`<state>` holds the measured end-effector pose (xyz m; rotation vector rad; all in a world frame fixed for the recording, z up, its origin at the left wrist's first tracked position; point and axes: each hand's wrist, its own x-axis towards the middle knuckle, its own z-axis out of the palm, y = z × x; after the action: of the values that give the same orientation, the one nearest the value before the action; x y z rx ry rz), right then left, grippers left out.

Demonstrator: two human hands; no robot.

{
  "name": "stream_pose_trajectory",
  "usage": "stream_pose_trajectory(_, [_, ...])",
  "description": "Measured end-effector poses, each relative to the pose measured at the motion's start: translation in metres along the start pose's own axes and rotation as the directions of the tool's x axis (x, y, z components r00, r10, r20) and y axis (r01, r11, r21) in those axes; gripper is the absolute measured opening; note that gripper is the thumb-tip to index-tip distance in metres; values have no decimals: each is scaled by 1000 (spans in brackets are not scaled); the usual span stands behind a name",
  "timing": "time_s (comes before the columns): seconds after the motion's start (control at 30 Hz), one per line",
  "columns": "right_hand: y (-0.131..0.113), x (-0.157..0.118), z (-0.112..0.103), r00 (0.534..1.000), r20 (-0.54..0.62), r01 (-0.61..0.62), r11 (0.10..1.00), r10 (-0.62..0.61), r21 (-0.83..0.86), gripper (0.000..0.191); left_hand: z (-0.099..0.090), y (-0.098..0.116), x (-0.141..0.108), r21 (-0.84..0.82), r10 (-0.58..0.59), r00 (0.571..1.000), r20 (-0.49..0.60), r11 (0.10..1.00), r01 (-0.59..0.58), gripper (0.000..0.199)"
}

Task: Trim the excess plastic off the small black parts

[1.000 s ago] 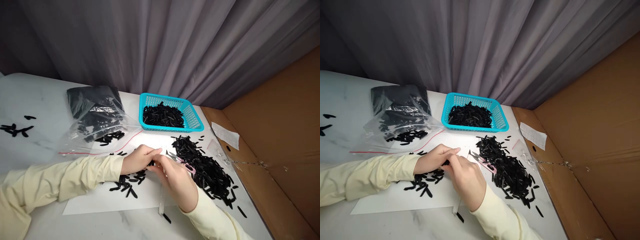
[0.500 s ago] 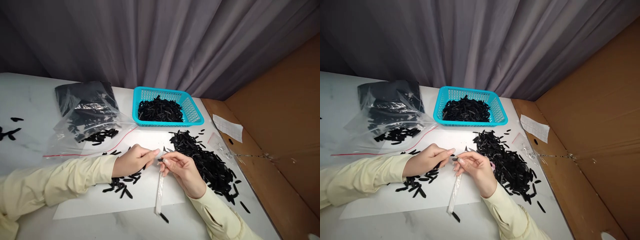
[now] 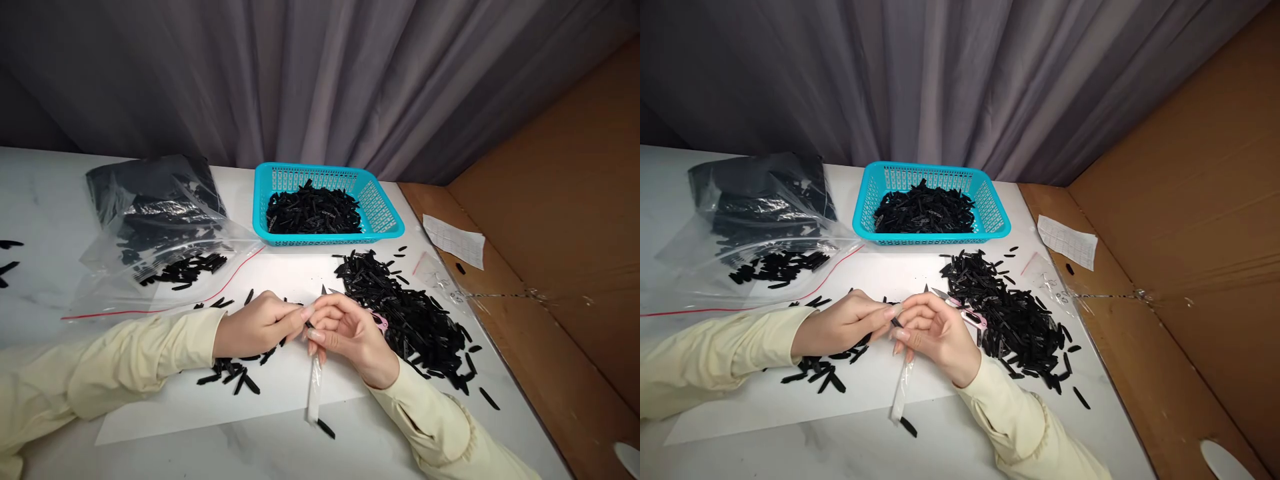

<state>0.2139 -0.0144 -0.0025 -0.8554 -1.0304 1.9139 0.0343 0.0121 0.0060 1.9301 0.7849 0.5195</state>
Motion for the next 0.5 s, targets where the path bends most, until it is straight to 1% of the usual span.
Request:
stream_pose_trajectory(0.1, [-2,-1,0,1000,9,-2,1000,2,-6,26,0,1,0,-10,-6,1000,3,1000,6,42])
stream_pose_trajectory(0.23, [-4,1,-2,998,-50,38,998,-35,41,31,-1,3,1,-43,-71,997,-31,997,69,47])
stream_pose_trajectory(0.3, [-4,3,-3,997,-75,30,997,-25,76,27,-1,4,2,-59,-107,994,-32,993,105,49])
stream_pose_trajectory(0.4, [-5,5,-5,993,-121,1,990,16,142,19,-1,4,2,-67,-128,992,-12,990,127,51])
stream_pose_trajectory(0.5, [-5,5,-4,990,-141,-6,988,27,152,22,-1,4,2,-69,-117,993,6,991,117,52])
